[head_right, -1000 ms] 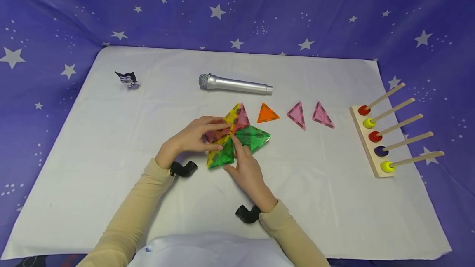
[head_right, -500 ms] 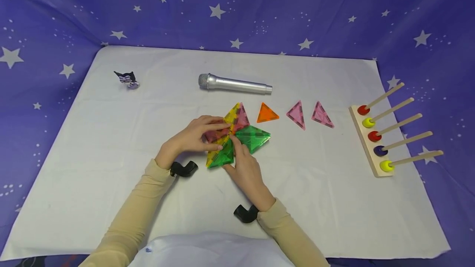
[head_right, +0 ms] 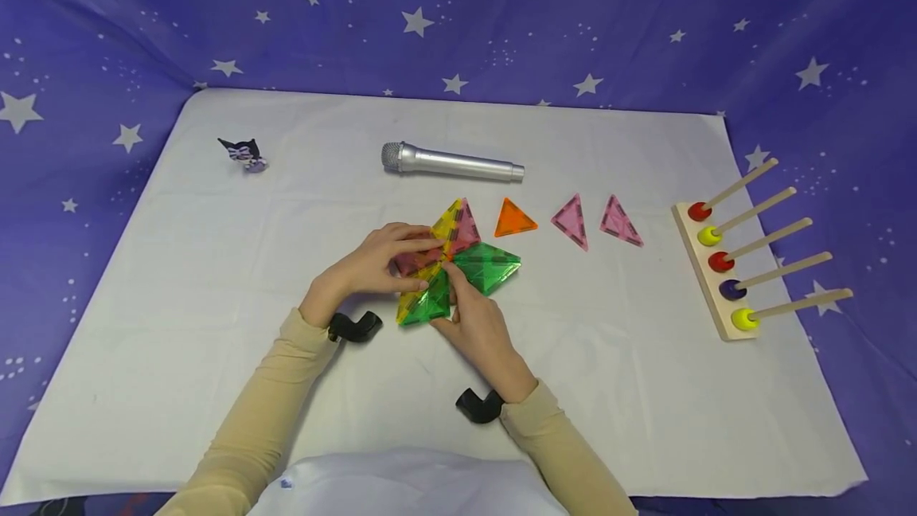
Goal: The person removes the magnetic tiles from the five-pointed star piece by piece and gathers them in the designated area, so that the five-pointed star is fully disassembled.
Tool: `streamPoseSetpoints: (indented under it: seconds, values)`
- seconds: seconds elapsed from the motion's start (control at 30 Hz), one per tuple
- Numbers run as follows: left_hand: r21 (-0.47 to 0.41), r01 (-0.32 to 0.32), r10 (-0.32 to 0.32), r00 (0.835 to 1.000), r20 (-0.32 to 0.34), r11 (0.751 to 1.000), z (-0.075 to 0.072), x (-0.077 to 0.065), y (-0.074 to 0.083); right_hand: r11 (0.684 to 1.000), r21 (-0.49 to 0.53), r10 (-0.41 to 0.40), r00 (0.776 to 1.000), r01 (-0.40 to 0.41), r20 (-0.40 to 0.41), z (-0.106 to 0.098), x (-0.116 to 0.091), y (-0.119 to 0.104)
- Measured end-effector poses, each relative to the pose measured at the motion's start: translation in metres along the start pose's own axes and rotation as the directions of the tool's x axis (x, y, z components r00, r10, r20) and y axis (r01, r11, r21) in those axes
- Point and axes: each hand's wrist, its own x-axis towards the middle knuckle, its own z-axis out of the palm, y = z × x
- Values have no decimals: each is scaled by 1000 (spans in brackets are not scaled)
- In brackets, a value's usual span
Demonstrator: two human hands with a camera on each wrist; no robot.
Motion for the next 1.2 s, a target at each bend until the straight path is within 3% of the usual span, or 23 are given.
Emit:
streamPoseSetpoints:
  seconds: [0.4, 0.6, 0.83, 1.0, 1.1, 1.2]
  values:
    - [-17, 3, -3, 1000, -13, 1000, 4, 0, -1, 995, -25, -96, 995, 97, 22, -2, 0, 7]
    - [-8, -7, 7, 1000, -8, 1000, 3, 0, -1, 996, -1, -92, 995, 92, 32, -9, -3, 9]
    - [4, 5, -5, 1000, 5, 1000, 1, 0, -2, 998, 53, -29, 998, 26, 53, -23, -12, 17]
    - [4, 4, -4, 1000, 14, 1000, 1, 0, -1, 996, 91, 20, 1000, -21, 16, -45, -24, 37]
    - [5, 10, -10, 1000, 20, 1000, 1, 0, -1, 988, 123, 97, 995, -94, -19, -66, -32, 55]
    - [5, 15, -15, 1000, 24, 1000, 1, 0, -1, 963, 156, 230, 972, -220, -49, -91, -41, 76]
